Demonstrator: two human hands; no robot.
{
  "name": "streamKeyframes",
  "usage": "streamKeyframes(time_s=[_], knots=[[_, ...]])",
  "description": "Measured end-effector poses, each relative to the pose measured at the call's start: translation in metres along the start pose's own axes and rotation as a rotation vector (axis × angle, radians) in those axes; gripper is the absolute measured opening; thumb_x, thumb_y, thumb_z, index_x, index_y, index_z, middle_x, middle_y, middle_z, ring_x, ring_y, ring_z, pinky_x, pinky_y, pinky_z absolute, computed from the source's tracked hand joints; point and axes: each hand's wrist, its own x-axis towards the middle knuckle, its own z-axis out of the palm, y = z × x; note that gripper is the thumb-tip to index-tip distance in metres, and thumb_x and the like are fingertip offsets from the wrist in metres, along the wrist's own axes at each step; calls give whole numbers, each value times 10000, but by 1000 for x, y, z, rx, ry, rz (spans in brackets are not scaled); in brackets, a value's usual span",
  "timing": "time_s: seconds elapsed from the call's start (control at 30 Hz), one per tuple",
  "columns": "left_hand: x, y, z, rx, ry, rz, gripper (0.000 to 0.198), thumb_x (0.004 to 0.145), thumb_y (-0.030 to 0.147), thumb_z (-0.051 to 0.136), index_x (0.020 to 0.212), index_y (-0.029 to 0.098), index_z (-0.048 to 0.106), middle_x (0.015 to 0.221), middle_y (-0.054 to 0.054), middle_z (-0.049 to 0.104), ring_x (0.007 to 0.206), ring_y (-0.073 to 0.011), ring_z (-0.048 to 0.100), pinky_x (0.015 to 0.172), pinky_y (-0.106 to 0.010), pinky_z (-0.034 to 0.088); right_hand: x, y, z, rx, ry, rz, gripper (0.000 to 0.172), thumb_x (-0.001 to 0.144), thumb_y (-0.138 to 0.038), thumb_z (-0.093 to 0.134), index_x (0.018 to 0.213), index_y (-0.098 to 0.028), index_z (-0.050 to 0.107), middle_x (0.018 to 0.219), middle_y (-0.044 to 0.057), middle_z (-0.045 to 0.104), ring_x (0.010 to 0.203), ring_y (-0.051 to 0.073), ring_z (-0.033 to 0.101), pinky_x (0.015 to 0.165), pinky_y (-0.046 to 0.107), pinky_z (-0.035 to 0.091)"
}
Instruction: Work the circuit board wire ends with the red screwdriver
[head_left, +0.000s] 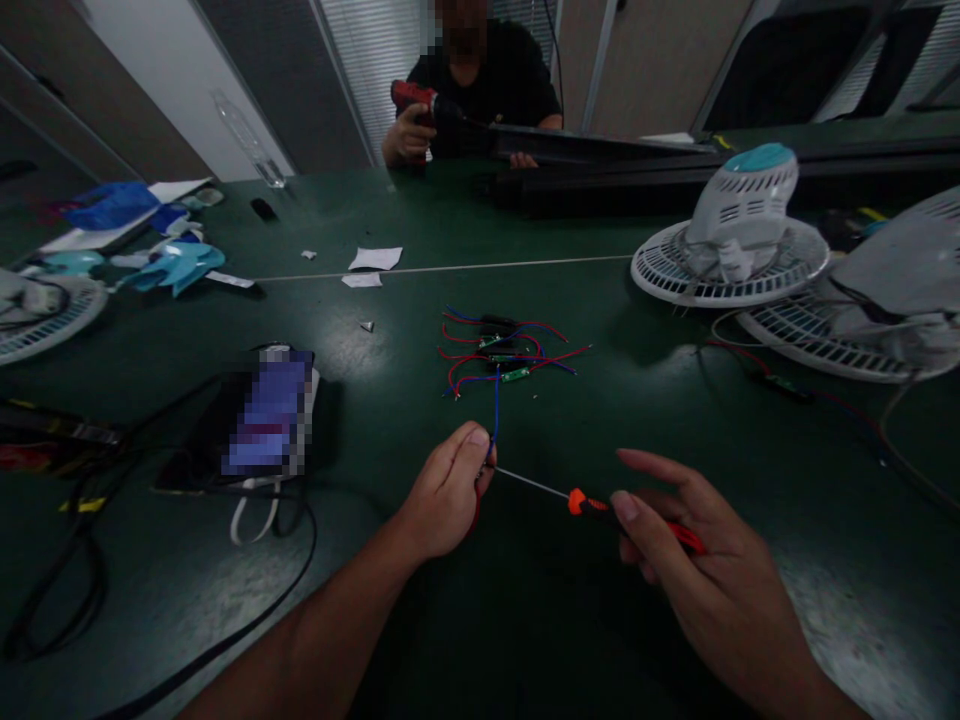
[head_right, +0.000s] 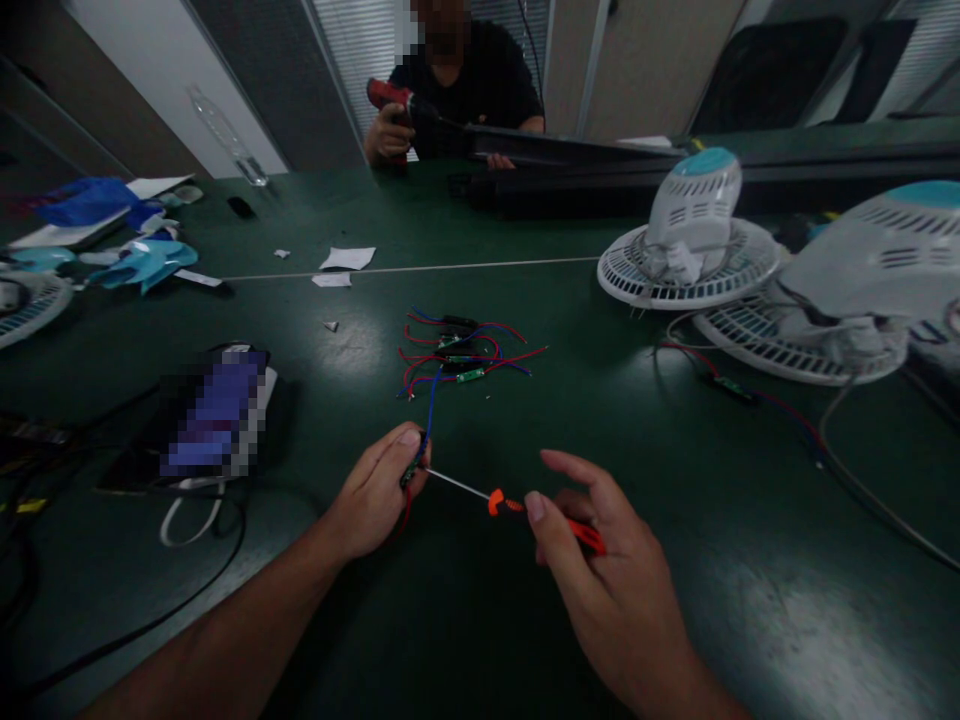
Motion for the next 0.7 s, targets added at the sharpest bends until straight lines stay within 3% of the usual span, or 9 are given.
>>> streamKeyframes(time_s=[0.7], knots=[[1, -2, 0, -34, -9, -9, 317, 917, 381, 335, 702, 190, 468, 613, 47, 405, 554, -102, 384, 537, -223, 331, 1, -1, 0, -34, 36, -44, 355, 850, -398, 520, 1157, -225, 477, 735, 14, 662, 636, 178, 642, 523, 274, 485]])
